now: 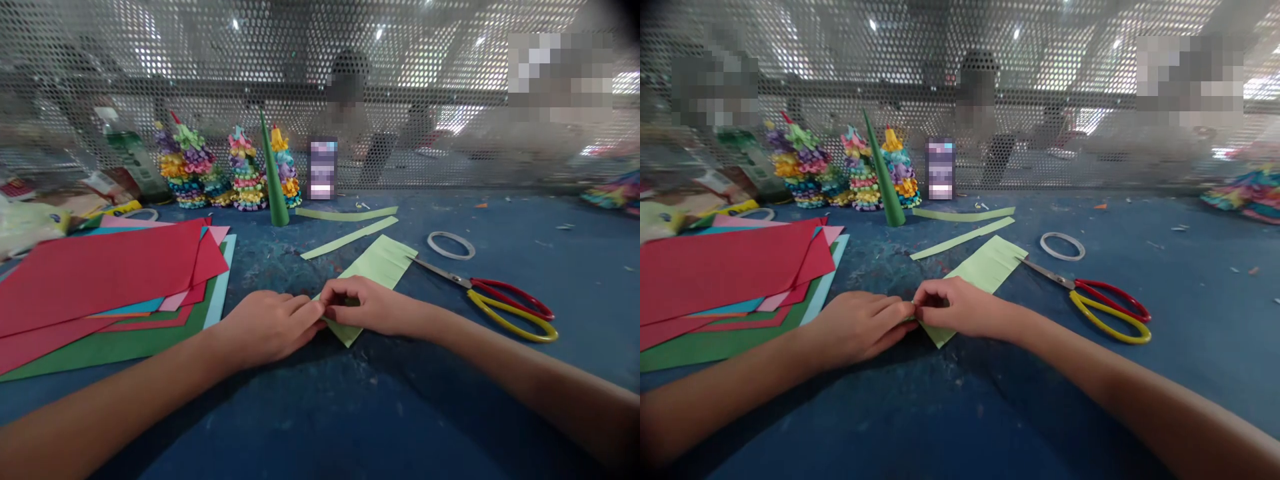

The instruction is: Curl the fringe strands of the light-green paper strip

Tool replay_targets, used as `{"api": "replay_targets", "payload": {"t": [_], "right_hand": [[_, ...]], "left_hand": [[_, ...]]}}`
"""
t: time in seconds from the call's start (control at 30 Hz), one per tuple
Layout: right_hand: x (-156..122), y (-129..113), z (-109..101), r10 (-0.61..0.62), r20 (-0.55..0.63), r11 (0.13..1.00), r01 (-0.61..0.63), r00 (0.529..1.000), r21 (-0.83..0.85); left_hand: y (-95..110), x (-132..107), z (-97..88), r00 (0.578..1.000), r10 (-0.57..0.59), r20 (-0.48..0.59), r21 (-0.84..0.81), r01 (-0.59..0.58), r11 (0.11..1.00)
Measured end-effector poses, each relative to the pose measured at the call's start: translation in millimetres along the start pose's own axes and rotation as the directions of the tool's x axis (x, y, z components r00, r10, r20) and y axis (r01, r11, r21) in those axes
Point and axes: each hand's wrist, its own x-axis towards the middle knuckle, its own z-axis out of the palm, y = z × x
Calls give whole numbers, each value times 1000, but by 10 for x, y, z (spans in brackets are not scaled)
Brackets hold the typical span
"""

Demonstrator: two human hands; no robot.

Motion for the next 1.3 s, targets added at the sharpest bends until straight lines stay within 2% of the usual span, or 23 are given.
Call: {"api": "replay_targets", "payload": {"t": [0.33,0.8,1.13,1.3], "right_hand": [[8,-3,54,53,-21,997,-52,998,50],[-1,31,63,19,-70,999,-17,997,31],[14,38,76,20,-92,998,-14,996,67],[22,35,87,23,-89,997,-16,996,78]], "left_hand": [[-11,-27,24,998,-26,64,-15,27,1000],[-10,-13,5,997,-69,-31,-2,69,998],[1,2,-14,987,-154,38,5,154,988],[-3,-3,-5,989,-145,28,13,144,989]]}}
